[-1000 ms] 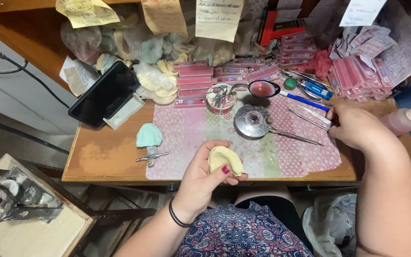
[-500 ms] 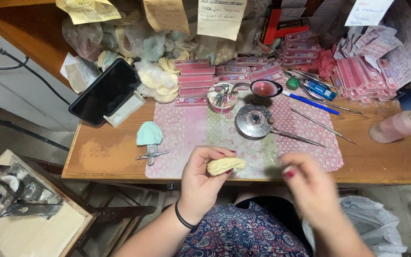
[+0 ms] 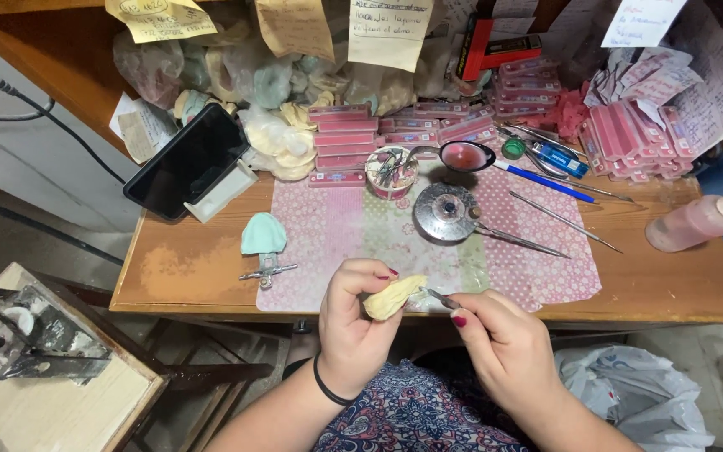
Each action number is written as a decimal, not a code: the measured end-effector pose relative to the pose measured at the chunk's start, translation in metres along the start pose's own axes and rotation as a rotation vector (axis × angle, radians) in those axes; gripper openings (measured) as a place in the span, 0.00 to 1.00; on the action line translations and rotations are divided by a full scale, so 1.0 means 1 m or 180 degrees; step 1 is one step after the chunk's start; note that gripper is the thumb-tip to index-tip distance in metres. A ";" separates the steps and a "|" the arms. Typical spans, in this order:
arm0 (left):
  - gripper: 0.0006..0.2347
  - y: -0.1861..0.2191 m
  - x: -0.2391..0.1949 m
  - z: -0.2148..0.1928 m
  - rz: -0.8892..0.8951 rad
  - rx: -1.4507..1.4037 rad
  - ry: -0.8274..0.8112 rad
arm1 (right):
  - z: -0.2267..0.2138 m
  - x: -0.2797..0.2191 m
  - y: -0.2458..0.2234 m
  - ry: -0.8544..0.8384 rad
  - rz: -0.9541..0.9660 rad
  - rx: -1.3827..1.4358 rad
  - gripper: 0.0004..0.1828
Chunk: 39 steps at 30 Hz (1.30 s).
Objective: The person handles a yellow wax dental model and a pink denture base, using a metal tool to shape the wax. They then attach the denture base to a metal articulator and use a small brush to apply a liquid substance to the pink material.
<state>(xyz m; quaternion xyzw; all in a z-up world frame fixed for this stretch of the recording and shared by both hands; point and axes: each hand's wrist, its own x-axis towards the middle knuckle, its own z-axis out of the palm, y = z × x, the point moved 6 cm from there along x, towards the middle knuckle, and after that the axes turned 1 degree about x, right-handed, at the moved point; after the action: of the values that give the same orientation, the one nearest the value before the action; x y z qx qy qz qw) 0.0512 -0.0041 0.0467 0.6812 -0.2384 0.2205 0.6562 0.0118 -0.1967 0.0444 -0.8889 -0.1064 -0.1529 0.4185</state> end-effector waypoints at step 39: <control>0.12 -0.007 0.000 -0.006 -0.0624 0.0280 -0.0463 | -0.001 -0.007 0.014 0.0058 -0.0313 0.0008 0.09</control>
<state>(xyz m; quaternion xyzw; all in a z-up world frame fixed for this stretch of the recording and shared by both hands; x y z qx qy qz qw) 0.0551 0.0023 0.0414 0.7435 -0.2078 0.1156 0.6251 0.0100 -0.2072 0.0326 -0.8807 -0.1464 -0.1812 0.4125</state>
